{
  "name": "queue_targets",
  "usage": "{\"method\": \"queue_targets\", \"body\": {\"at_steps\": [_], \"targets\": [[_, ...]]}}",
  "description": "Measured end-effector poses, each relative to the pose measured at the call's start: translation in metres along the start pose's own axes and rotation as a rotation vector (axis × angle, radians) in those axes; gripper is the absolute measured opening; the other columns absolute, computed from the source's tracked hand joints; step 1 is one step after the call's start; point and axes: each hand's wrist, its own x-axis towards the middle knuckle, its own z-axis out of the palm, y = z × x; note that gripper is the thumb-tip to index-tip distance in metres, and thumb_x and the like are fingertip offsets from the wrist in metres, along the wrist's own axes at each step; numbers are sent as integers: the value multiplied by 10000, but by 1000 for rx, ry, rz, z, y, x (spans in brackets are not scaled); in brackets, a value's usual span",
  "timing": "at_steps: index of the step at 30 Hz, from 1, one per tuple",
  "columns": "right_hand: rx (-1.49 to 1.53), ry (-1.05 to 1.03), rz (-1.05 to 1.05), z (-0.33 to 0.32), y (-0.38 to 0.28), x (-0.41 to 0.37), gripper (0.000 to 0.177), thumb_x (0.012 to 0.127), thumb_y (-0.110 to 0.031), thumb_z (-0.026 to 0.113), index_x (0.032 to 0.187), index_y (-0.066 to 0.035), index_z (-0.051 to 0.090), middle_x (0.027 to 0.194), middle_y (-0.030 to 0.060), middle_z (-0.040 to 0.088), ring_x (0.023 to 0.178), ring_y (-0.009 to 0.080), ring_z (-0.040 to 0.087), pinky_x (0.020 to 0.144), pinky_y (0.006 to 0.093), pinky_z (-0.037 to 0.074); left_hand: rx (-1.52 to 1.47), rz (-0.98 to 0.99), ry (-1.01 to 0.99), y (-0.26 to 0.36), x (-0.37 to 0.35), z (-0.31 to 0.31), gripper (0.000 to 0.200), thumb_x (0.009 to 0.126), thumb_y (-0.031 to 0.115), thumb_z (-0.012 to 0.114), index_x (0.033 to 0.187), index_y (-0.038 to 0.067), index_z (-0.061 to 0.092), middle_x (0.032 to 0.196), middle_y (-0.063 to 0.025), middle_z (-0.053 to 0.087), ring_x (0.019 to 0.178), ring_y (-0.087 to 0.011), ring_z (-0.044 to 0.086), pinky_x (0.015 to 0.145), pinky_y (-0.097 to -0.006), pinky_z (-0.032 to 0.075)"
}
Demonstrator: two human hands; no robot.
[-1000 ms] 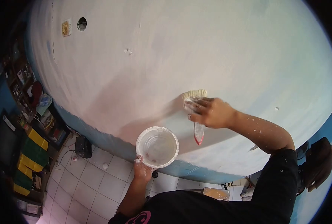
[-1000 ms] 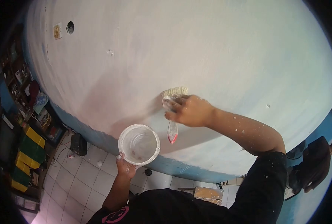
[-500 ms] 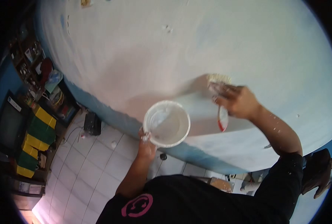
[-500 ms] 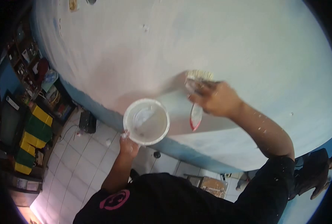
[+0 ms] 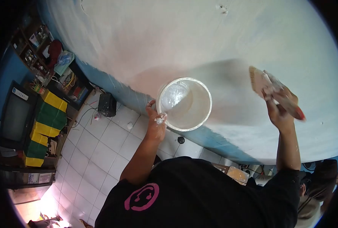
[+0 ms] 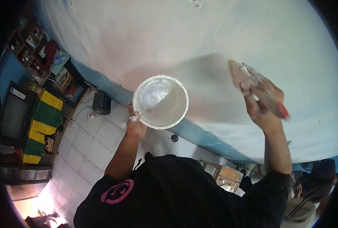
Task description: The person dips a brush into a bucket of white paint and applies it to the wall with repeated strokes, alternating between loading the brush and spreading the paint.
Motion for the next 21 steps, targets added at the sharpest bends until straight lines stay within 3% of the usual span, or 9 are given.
{"method": "queue_targets", "body": {"at_steps": [3, 5, 7, 8, 11, 14, 17, 21], "targets": [[299, -46, -112, 7, -32, 2, 74, 789, -105, 617, 861, -91, 606, 1002, 146, 640, 896, 295, 653, 715, 334, 551, 114, 95, -1, 5, 4, 1, 814, 657, 133, 673, 1269, 114, 137, 1282, -97, 313, 1204, -213, 351, 1009, -341, 314], [636, -93, -215, 48, -42, -2, 153, 784, -135, 617, 918, -61, 630, 1050, 177, 629, 877, 300, 661, 743, 365, 548, 127, 96, -28, 6, 6, -1, 859, 636, 114, 688, 1280, 97, 120, 1291, -123, 304, 1208, -233, 345, 1018, -356, 299], [630, -183, -243, 67, -63, 6, 250, 742, -116, 618, 990, -91, 636, 1043, 142, 637, 870, 271, 659, 730, 363, 547, 220, 117, -30, 2, 6, 2, 905, 614, 99, 708, 1287, 81, 104, 1291, -143, 301, 1208, -250, 346, 1025, -371, 288], [457, -244, -222, 73, -74, 13, 337, 702, -83, 619, 1034, -136, 630, 1013, 92, 651, 872, 240, 654, 702, 345, 546, 311, 139, -18, 0, 6, 5, 928, 603, 93, 721, 1289, 75, 97, 1287, -150, 301, 1205, -257, 349, 1028, -379, 285], [390, -448, -97, 109, -81, 5, 292, 670, -59, 614, 955, -103, 658, 964, 106, 656, 840, 277, 647, 704, 364, 535, 449, 151, -37, 1, 3, 3, 987, 578, 107, 771, 1285, 53, 85, 1281, -163, 296, 1198, -260, 352, 1033, -390, 279], [506, -588, -31, 138, -84, 0, 252, 637, -45, 609, 879, -69, 677, 913, 134, 652, 811, 307, 637, 722, 379, 519, 572, 166, -66, 3, -2, 2, 1018, 579, 166, 815, 1271, 26, 81, 1273, -162, 293, 1196, -250, 348, 1032, -392, 286], [629, -622, -18, 154, -84, -7, 278, 613, -69, 638, 888, -43, 667, 869, 167, 633, 795, 354, 608, 719, 410, 496, 641, 184, -123, 7, -2, 3, 1024, 594, 219, 833, 1258, 7, 83, 1256, -154, 299, 1196, -234, 340, 1029, -384, 293], [613, -607, 91, 161, -94, -3, 259, 586, -60, 638, 841, -24, 655, 838, 167, 639, 789, 345, 616, 720, 415, 499, 678, 95, -182, 19, 6, 5, 1053, 575, 251, 850, 1252, -5, 85, 1245, -149, 297, 1203, -219, 321, 1030, -363, 291]]}}
